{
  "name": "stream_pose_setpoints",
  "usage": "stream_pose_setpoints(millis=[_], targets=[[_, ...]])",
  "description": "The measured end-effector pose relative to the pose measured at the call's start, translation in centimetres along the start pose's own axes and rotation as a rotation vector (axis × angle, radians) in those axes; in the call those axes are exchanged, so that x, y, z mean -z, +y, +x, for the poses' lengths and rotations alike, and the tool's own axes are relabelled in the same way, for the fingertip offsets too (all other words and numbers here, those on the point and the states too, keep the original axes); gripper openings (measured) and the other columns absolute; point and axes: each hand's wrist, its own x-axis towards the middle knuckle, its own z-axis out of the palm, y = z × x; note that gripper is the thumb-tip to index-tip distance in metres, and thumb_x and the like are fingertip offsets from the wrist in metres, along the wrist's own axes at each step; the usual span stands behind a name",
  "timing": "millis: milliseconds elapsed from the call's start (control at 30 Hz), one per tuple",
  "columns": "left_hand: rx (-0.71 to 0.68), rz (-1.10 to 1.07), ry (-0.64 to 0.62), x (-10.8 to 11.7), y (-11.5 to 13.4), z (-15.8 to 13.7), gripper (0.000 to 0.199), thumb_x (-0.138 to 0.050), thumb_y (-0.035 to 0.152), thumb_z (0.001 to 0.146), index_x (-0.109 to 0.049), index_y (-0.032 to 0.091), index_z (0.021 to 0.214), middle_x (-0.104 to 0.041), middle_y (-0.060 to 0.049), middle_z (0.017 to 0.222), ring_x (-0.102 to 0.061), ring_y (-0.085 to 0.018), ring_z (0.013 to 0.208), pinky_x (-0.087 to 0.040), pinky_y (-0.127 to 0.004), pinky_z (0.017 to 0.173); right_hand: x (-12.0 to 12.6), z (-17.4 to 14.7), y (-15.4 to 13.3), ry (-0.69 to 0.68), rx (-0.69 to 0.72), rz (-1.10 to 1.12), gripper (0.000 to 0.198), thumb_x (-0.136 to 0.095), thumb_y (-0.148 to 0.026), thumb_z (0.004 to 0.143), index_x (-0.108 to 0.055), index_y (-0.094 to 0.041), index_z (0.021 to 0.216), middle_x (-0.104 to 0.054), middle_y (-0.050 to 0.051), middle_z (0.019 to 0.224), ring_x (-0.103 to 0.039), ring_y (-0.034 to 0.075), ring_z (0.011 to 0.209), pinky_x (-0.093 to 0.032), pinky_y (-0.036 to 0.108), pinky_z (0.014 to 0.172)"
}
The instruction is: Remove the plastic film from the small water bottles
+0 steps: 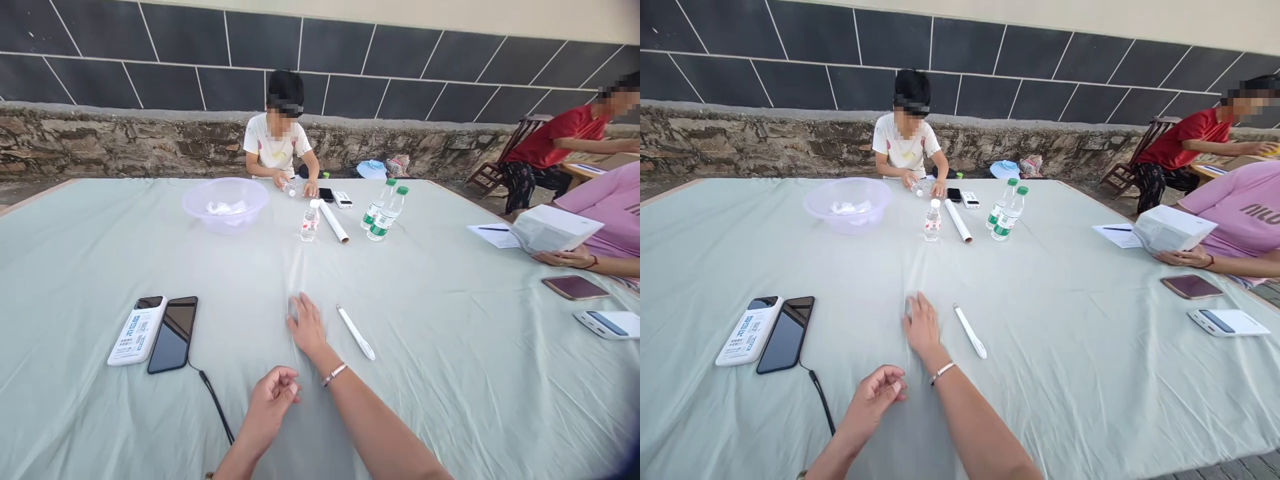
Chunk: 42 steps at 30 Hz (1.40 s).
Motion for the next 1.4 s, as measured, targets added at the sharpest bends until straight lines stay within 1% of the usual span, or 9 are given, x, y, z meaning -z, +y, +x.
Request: stream_pose_setpoints(millis=[100, 200, 333, 500, 600, 1133, 1400], targets=[[-0.032, 0.017, 0.030, 0.3, -0.4, -0.8, 0.036, -0.060, 0.049, 0.076, -0.063, 0.018, 0.093, -0.063, -0.004, 0.082, -0.063, -0.018, 0.075, -0.050, -0.034, 0.078, 0.3, -4.0, -0.3, -0.083, 0.110, -0.191, 0.049, -0.048, -0.032, 0.087, -0.047, -0.018, 0.134, -0.037, 0.012, 0.147, -0.033, 0.025, 0.135, -0.020, 0.044, 0.114], [-0.044, 0.024, 0.065, 0.6, -0.4, -1.7, 0.038, -0.061, 0.051, 0.075, -0.063, 0.017, 0.092, -0.064, -0.004, 0.082, -0.063, -0.019, 0.075, -0.050, -0.035, 0.078, 0.7, -5.4, -0.3, -0.120, 0.145, -0.250, 0.049, -0.044, -0.036, 0.090, -0.046, -0.019, 0.135, -0.037, 0.011, 0.148, -0.031, 0.024, 0.137, -0.019, 0.043, 0.114], [-0.057, 0.022, 0.081, 0.6, 0.3, -3.1, 0.043, -0.061, 0.055, 0.073, -0.064, 0.017, 0.093, -0.065, -0.005, 0.084, -0.063, -0.019, 0.077, -0.050, -0.034, 0.077, 1.0, -5.4, -0.4, -0.139, 0.137, -0.262, 0.048, -0.040, -0.038, 0.092, -0.046, -0.019, 0.135, -0.038, 0.011, 0.147, -0.030, 0.023, 0.138, -0.016, 0.041, 0.115], [-0.057, -0.005, 0.171, 0.3, 1.4, -4.6, 0.046, -0.063, 0.058, 0.070, -0.065, 0.017, 0.091, -0.065, -0.005, 0.082, -0.063, -0.019, 0.075, -0.050, -0.033, 0.077, 1.0, -5.3, -0.8, -0.151, 0.123, -0.284, 0.049, -0.038, -0.039, 0.092, -0.045, -0.018, 0.136, -0.037, 0.010, 0.148, -0.028, 0.023, 0.138, -0.014, 0.041, 0.115], [-0.059, -0.026, 0.183, 0.3, 1.8, -5.1, 0.047, -0.064, 0.059, 0.069, -0.065, 0.016, 0.089, -0.065, -0.005, 0.080, -0.064, -0.019, 0.073, -0.050, -0.034, 0.077, 1.0, -5.3, -0.8, -0.147, 0.118, -0.288, 0.049, -0.038, -0.038, 0.092, -0.045, -0.019, 0.136, -0.037, 0.010, 0.148, -0.028, 0.023, 0.138, -0.015, 0.041, 0.115], [-0.053, -0.014, 0.179, -0.2, 2.1, -5.7, 0.045, -0.064, 0.058, 0.069, -0.065, 0.017, 0.089, -0.065, -0.005, 0.081, -0.064, -0.020, 0.075, -0.050, -0.037, 0.080, 1.1, -5.3, -1.0, -0.155, 0.117, -0.291, 0.049, -0.037, -0.039, 0.092, -0.046, -0.018, 0.136, -0.038, 0.010, 0.147, -0.028, 0.024, 0.137, -0.015, 0.040, 0.114], [-0.057, -0.027, 0.172, -0.4, 2.1, -5.8, 0.044, -0.065, 0.057, 0.069, -0.065, 0.017, 0.089, -0.065, -0.004, 0.080, -0.063, -0.019, 0.074, -0.051, -0.034, 0.077, 1.1, -5.4, -1.0, -0.146, 0.120, -0.296, 0.049, -0.037, -0.038, 0.092, -0.046, -0.018, 0.135, -0.038, 0.010, 0.146, -0.029, 0.024, 0.137, -0.014, 0.040, 0.114]])
